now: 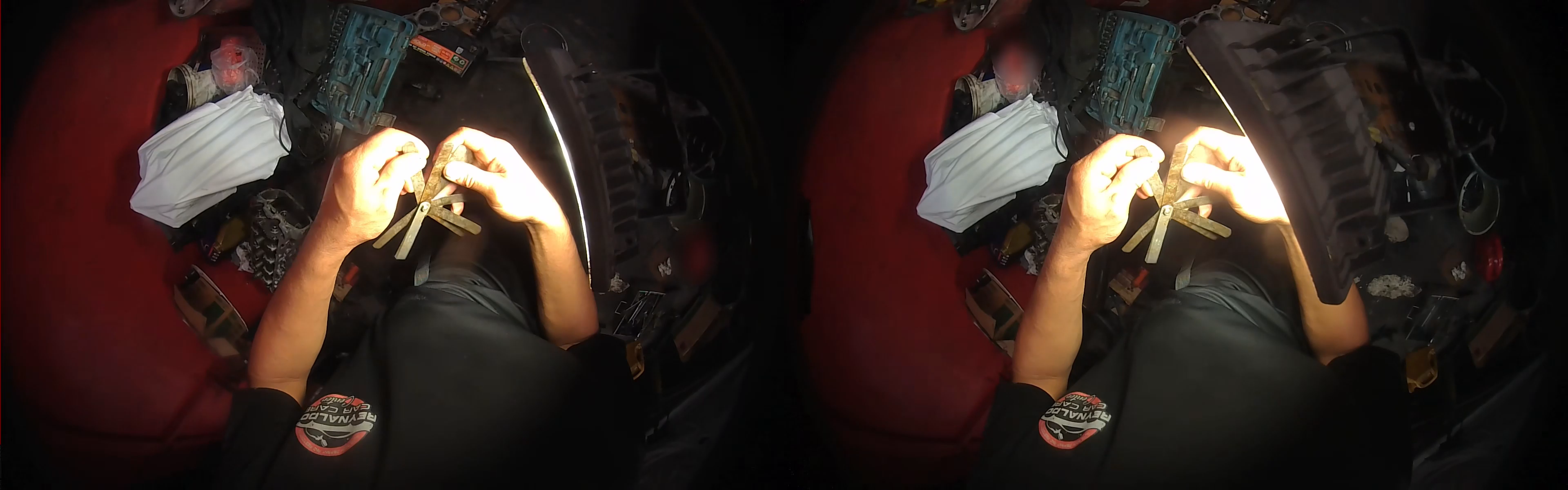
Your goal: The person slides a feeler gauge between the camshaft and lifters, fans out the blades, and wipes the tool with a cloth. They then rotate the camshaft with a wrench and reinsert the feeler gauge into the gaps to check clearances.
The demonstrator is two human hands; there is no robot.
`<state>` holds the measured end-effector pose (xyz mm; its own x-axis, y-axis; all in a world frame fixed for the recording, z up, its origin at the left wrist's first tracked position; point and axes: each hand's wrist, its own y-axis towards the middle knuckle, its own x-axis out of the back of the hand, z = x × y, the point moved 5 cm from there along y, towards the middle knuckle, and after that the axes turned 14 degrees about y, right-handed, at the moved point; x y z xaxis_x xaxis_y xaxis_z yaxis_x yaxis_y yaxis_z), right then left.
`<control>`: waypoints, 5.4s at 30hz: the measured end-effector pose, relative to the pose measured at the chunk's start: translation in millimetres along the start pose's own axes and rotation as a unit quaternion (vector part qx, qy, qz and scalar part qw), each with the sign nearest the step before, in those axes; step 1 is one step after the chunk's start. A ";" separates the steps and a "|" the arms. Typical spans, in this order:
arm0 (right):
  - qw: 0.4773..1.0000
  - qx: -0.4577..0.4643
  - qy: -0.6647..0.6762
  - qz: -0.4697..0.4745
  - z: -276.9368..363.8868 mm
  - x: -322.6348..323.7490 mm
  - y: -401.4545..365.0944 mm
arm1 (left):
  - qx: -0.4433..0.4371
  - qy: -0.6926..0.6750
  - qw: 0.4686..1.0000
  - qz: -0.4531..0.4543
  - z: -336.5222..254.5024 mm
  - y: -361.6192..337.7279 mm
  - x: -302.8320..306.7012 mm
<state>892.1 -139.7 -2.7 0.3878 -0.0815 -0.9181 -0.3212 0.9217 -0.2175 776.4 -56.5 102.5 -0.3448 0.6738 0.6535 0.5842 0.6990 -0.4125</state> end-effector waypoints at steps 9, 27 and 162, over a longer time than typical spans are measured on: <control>0.996 0.054 0.075 -0.010 -20.0 16.7 2.1 | 0.061 -0.087 0.983 -0.150 10.2 -34.5 -1.8; 0.999 0.023 -0.015 -0.023 -21.5 -21.0 6.5 | -0.155 0.226 0.957 -0.093 -11.8 0.8 12.0; 0.933 0.313 0.131 -0.120 -19.8 47.7 -95.0 | -0.065 -0.174 0.979 -0.085 -21.4 -28.0 -66.6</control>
<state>924.0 -238.7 -32.4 0.1321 -0.3276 -0.9355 0.3473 0.8993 -0.2659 798.7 -126.1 84.1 -0.6615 0.6072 0.4401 0.5776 0.7868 -0.2173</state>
